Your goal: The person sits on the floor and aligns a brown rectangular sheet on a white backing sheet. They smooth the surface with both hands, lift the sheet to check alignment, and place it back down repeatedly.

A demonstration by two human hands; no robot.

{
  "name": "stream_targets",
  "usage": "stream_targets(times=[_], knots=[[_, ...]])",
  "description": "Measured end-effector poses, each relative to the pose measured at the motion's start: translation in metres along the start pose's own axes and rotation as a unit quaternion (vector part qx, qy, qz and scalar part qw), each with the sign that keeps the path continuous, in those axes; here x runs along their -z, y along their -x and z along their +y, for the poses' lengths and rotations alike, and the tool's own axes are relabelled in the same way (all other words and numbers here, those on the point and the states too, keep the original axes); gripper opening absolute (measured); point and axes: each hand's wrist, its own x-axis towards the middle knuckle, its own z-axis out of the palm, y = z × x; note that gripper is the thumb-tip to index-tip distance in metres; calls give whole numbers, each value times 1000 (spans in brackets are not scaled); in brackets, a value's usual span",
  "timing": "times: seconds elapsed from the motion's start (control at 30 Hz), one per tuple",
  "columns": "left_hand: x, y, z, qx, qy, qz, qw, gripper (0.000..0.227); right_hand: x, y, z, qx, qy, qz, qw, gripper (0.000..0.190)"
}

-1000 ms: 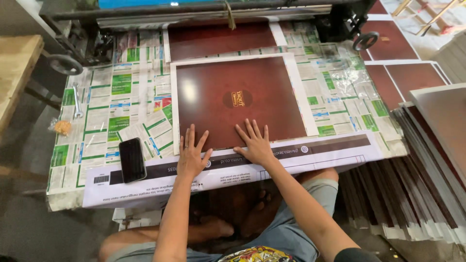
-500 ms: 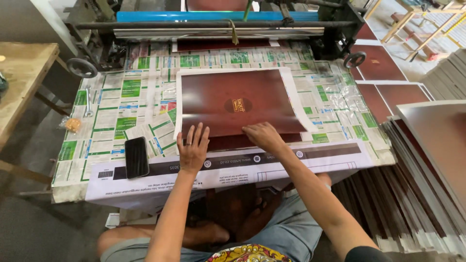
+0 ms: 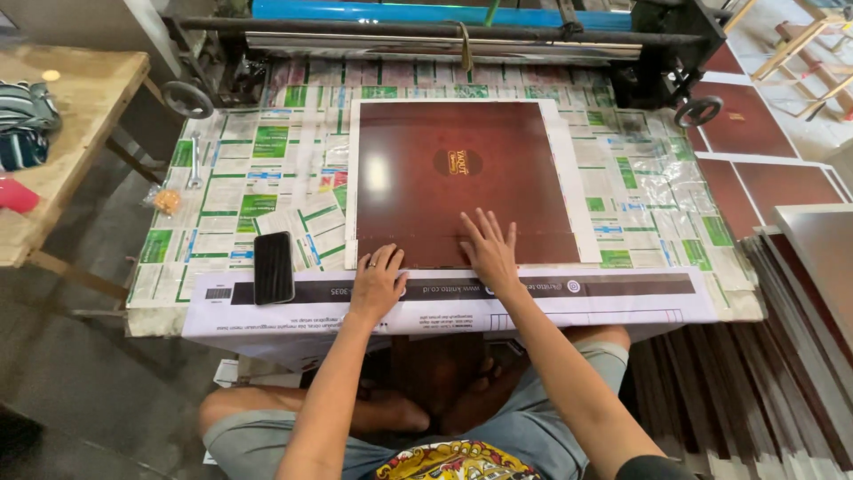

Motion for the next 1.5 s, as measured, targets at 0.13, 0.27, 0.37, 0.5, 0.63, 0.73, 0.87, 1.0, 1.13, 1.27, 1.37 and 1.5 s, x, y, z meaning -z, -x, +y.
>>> stream_targets(times=[0.13, 0.27, 0.37, 0.5, 0.63, 0.73, 0.87, 1.0, 1.13, 1.27, 1.37, 1.5], knots=[[-1, -13, -10, 24, 4, -32, 999, 53, 0, 8, -9, -82, 54, -52, 994, 68], [-1, -27, -9, 40, -90, -26, 995, 78, -18, 7, 3, -118, 78, -112, 984, 74], [7, -39, -7, 68, -88, -59, 992, 88, -21, -19, 13, -125, 75, -125, 981, 76], [13, -32, -1, 67, -51, -80, 993, 94, -30, -33, 17, -132, 70, -141, 979, 79], [8, -41, -8, 108, -38, -150, 982, 97, -40, -82, 34, -134, 75, -150, 977, 81], [4, -34, -7, 84, -48, -112, 989, 94, -43, -89, 41, -147, 78, -185, 969, 82], [5, -36, -6, 98, -37, -112, 988, 92, -48, -101, 43, -150, 68, -177, 971, 82], [4, -38, -7, 95, -41, -121, 987, 91, -55, -113, 47, -157, 67, -180, 969, 83], [-2, -35, -10, 88, -45, -111, 989, 91, -59, -124, 55, -157, 71, -181, 968, 84], [-3, -36, -12, 93, -38, -111, 989, 91, -66, -143, 62, -152, 69, -184, 969, 88], [-7, -32, -13, 91, -39, -107, 989, 91, -71, -159, 64, -150, 72, -192, 967, 90], [-16, -30, -18, 77, -36, -82, 993, 91, -80, -184, 74, -156, 80, -199, 964, 92]])
